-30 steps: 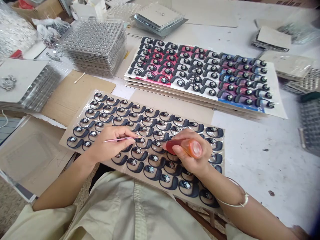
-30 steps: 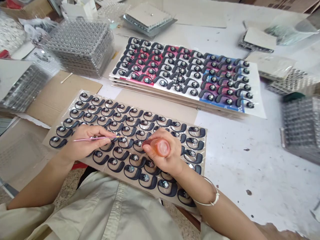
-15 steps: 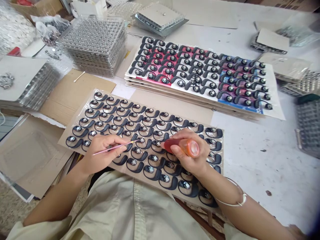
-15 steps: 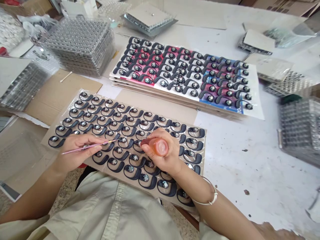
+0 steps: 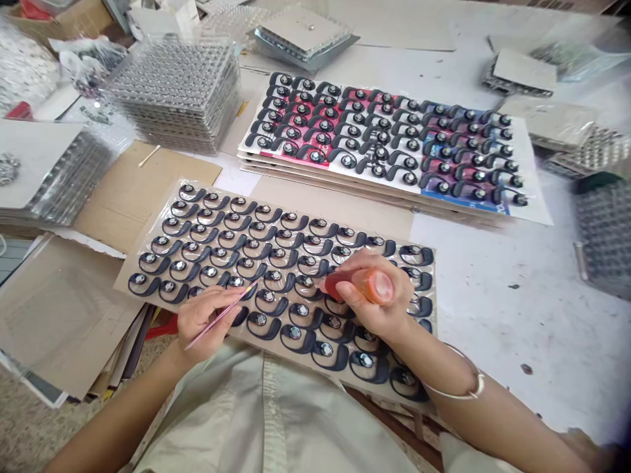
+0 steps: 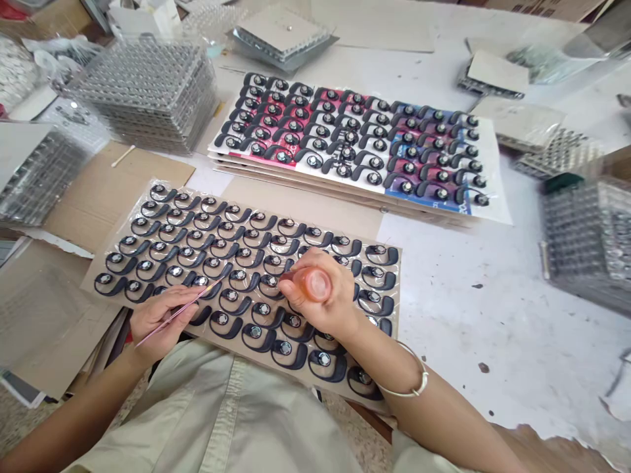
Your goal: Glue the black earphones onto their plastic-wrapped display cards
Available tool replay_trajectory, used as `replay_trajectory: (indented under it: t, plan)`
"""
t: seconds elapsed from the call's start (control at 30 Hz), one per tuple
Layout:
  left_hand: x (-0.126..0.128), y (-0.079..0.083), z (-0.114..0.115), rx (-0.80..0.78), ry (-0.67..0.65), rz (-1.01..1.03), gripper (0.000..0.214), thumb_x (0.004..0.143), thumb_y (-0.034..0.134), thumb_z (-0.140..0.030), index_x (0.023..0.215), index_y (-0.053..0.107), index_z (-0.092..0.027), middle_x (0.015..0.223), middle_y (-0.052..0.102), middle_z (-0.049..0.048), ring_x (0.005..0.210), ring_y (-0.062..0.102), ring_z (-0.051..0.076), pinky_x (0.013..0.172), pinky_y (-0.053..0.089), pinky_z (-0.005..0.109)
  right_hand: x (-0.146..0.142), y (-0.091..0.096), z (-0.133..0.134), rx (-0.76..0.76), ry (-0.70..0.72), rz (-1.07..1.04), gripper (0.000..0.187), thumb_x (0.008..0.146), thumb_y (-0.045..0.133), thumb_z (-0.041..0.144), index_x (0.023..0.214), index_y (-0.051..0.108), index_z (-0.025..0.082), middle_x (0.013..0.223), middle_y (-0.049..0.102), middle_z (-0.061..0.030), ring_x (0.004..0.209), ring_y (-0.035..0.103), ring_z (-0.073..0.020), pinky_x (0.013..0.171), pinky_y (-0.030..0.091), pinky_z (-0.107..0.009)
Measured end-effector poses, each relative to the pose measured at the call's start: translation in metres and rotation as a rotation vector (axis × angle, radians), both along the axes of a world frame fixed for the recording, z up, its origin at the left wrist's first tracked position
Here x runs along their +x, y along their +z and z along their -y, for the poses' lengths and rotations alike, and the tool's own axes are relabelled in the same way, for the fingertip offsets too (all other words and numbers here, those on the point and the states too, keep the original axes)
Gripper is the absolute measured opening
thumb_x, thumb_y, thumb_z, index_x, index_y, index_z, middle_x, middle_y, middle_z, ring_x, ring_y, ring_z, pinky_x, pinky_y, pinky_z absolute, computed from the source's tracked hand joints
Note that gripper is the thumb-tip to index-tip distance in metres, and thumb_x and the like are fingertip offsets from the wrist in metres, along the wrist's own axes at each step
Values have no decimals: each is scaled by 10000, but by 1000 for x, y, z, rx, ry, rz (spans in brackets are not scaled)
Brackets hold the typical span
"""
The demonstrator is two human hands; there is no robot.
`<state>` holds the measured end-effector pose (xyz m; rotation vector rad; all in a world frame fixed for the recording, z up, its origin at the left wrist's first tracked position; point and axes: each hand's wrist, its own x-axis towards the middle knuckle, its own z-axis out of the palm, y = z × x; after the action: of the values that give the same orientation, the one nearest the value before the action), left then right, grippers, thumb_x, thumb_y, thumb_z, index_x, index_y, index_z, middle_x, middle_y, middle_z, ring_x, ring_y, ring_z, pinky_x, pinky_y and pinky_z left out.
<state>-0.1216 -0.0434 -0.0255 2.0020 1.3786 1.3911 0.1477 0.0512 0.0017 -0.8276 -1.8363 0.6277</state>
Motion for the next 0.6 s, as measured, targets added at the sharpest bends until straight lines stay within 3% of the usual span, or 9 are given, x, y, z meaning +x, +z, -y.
replay_trajectory:
  t: [0.47,0.6]
  plan:
    - [-1,-4,-3,46,-4,-16,234,794,674,-65,1001,653,-172,971,736,76,852,720,193,771,601,286,2,0,-1,49,-40,43,180,752,713,310,876,606,235,685,639,-11,572,595,-161,540,501,-325]
    - [0,-7,-8,44,17,-30,227,801,674,-90,1009,655,-178,969,736,74,855,719,193,786,596,287,-1,-2,-1,-26,-81,-4,165,735,730,304,835,619,236,678,633,-4,580,595,-154,534,499,-314]
